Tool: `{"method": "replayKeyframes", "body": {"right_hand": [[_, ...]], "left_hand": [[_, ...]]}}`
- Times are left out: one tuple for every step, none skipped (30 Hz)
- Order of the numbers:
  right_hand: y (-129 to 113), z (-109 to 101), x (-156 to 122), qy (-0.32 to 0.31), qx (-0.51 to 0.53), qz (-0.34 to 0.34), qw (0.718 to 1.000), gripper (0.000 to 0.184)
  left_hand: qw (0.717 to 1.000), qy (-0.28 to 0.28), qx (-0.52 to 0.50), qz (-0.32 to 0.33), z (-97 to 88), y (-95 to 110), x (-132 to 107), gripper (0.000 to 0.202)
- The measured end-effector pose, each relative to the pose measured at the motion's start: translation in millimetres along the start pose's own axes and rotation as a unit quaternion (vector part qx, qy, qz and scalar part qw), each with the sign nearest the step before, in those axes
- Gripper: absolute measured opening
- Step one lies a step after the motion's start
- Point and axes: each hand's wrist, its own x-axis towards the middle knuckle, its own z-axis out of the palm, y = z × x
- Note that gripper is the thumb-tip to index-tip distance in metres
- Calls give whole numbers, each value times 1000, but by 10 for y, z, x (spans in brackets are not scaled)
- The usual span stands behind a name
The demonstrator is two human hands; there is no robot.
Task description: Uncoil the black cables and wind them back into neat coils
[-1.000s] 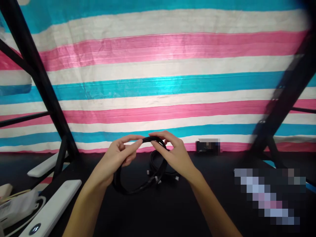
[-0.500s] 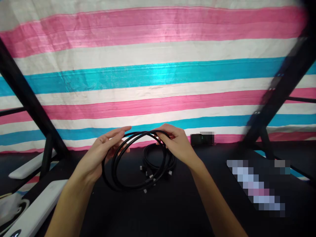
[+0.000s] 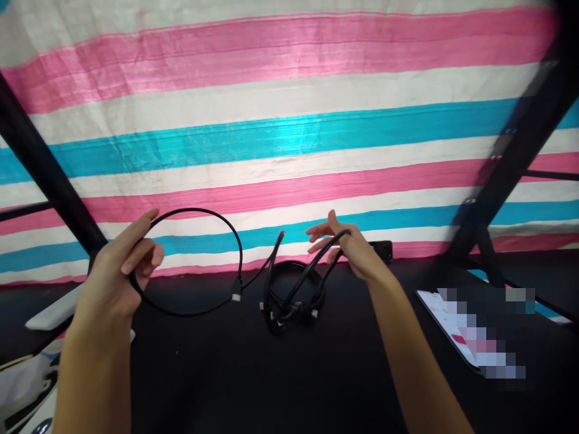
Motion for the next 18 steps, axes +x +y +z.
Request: {"method": "replayKeyframes", "body": {"right_hand": [[19,-58,-1,8,1,17,1000,61],[48,-123,-1,14,3,35,999,58],[87,-194,0,20,7,56,998,57],[133,-268,4,27,16,73,997,55],[183,-342,10,39,32,86,995,53],[233,-413,17,52,50,98,993,52],[276,-476,25,65,70,106,990,49],[309,-531,33,77,90,115,986,47],[329,-574,38,87,112,125,982,44],[333,-607,39,96,137,136,976,41],[325,-630,37,103,163,146,970,38],[308,-646,30,106,194,153,963,35],[286,-659,20,103,229,155,956,32],[266,-673,8,94,267,150,947,28],[250,-689,-4,80,307,139,938,25],[244,-709,-13,61,356,123,924,21],[247,-735,-19,36,417,105,902,19],[260,-764,-18,5,486,85,870,19]], "left_hand": [[1000,15,-11,10,-44,16,17,16],[999,27,-24,15,-94,31,33,10],[999,33,-40,18,-151,43,49,5],[998,38,-55,20,-213,53,65,5],[996,44,-66,27,-275,60,80,8],[995,55,-72,36,-335,65,96,9],[993,74,-73,47,-389,69,111,10],[991,102,-69,61,-433,72,124,11],[987,129,-63,70,-467,76,133,12],[983,153,-57,77,-490,81,139,13],[981,170,-50,81,-502,86,140,14],[980,178,-41,81,-505,91,137,17],[978,187,-29,88,-502,94,131,19],[977,191,-9,99,-496,96,123,21],[974,196,14,115,-489,95,116,24],[970,200,41,133,-484,90,112,29],[964,208,65,151,-481,83,112,34],[958,218,86,166,-483,75,116,39]]}}
